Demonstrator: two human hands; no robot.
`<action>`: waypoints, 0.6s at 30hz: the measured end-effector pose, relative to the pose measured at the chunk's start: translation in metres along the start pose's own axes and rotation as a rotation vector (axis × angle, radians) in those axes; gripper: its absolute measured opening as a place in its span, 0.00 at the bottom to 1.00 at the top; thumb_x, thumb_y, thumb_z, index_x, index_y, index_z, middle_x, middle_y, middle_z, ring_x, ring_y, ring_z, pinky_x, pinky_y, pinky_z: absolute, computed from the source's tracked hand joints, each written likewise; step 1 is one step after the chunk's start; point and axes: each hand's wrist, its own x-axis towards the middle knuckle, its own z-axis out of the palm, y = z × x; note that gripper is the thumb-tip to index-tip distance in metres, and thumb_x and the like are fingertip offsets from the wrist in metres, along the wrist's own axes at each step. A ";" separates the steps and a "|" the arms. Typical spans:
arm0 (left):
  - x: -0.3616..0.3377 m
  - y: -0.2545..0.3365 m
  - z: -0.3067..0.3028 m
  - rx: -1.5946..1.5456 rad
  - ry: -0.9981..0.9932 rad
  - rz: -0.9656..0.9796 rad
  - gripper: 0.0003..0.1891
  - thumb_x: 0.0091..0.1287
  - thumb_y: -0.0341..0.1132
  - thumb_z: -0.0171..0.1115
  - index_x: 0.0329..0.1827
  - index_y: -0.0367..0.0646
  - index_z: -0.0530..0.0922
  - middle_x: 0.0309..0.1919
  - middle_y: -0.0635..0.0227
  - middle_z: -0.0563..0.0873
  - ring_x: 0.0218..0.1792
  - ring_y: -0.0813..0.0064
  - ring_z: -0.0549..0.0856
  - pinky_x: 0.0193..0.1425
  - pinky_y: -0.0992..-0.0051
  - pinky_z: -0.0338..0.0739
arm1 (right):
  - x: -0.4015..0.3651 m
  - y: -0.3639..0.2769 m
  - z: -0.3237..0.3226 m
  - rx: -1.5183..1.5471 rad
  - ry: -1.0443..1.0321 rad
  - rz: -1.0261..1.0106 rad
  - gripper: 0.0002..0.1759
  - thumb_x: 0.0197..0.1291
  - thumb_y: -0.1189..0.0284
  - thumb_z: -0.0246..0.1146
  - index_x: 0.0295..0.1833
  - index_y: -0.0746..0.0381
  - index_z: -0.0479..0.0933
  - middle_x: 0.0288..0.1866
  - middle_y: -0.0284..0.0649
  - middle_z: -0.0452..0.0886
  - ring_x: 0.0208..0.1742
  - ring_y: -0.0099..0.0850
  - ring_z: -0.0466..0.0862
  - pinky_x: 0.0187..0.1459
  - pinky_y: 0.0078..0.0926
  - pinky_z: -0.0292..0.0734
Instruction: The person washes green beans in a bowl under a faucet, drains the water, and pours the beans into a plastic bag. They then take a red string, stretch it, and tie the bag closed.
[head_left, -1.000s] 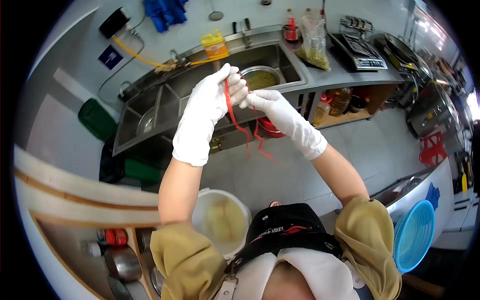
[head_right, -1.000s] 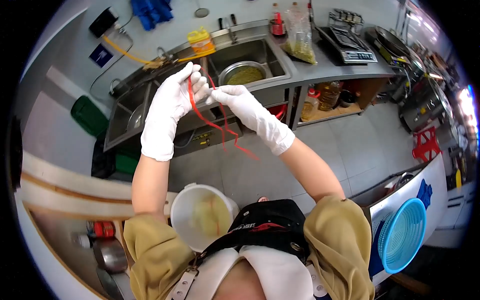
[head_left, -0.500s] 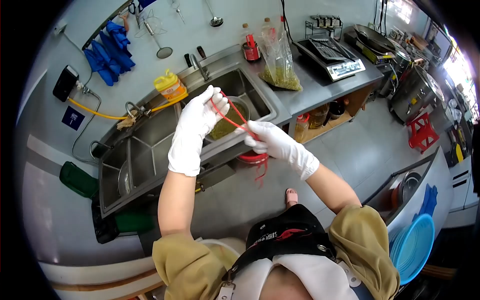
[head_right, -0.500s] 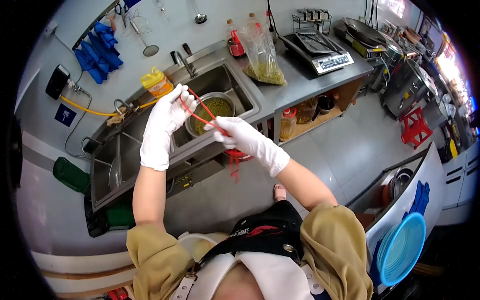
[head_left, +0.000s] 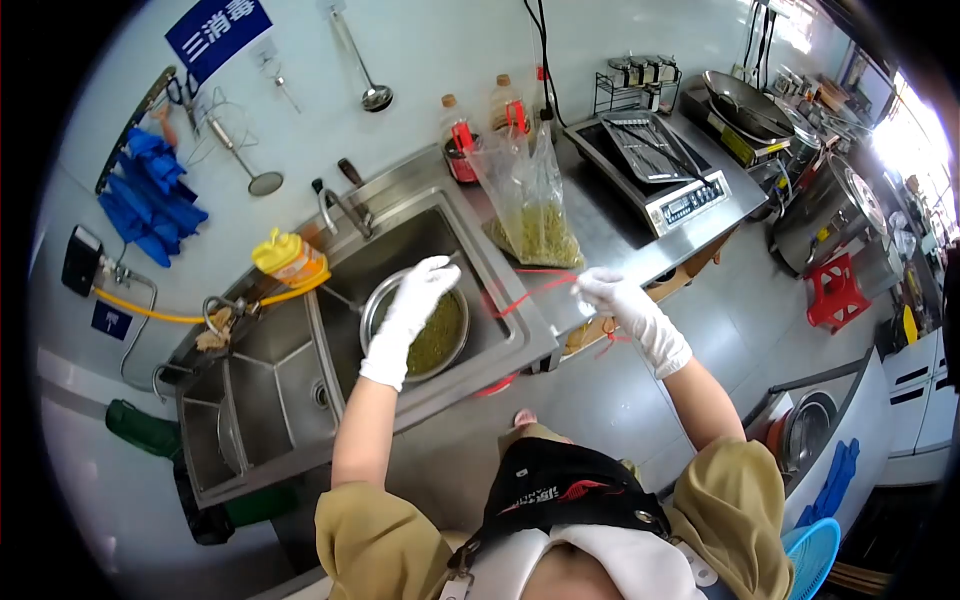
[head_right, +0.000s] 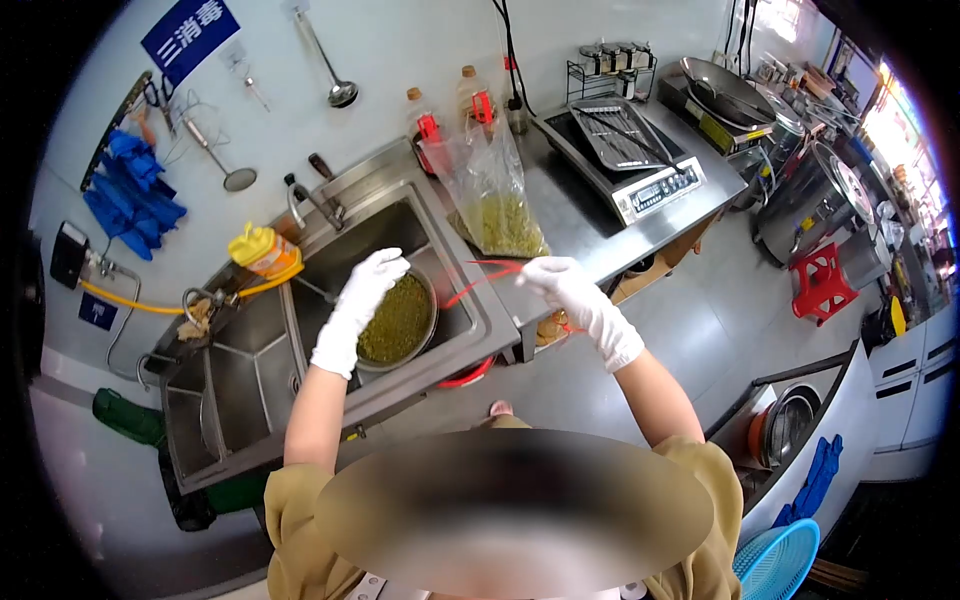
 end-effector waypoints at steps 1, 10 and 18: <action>0.019 -0.018 0.003 0.273 0.067 0.033 0.39 0.58 0.45 0.70 0.66 0.31 0.63 0.58 0.48 0.75 0.59 0.60 0.76 0.64 0.68 0.69 | 0.013 0.003 -0.014 0.131 0.107 -0.052 0.12 0.65 0.64 0.57 0.36 0.60 0.80 0.20 0.23 0.66 0.15 0.12 0.56 0.17 0.13 0.49; 0.166 -0.104 0.058 0.902 -0.092 0.210 0.72 0.35 0.60 0.77 0.74 0.33 0.37 0.75 0.46 0.43 0.76 0.53 0.42 0.77 0.61 0.40 | 0.158 0.049 -0.101 0.299 0.616 -0.004 0.04 0.59 0.71 0.64 0.33 0.57 0.75 0.19 0.26 0.68 0.11 0.15 0.58 0.13 0.16 0.48; 0.251 -0.090 0.089 0.590 -0.137 0.313 0.70 0.34 0.55 0.80 0.74 0.34 0.42 0.74 0.48 0.49 0.75 0.55 0.48 0.77 0.61 0.41 | 0.268 0.045 -0.076 0.087 0.503 -0.127 0.25 0.63 0.68 0.61 0.64 0.64 0.70 0.47 0.36 0.81 0.47 0.19 0.78 0.51 0.16 0.71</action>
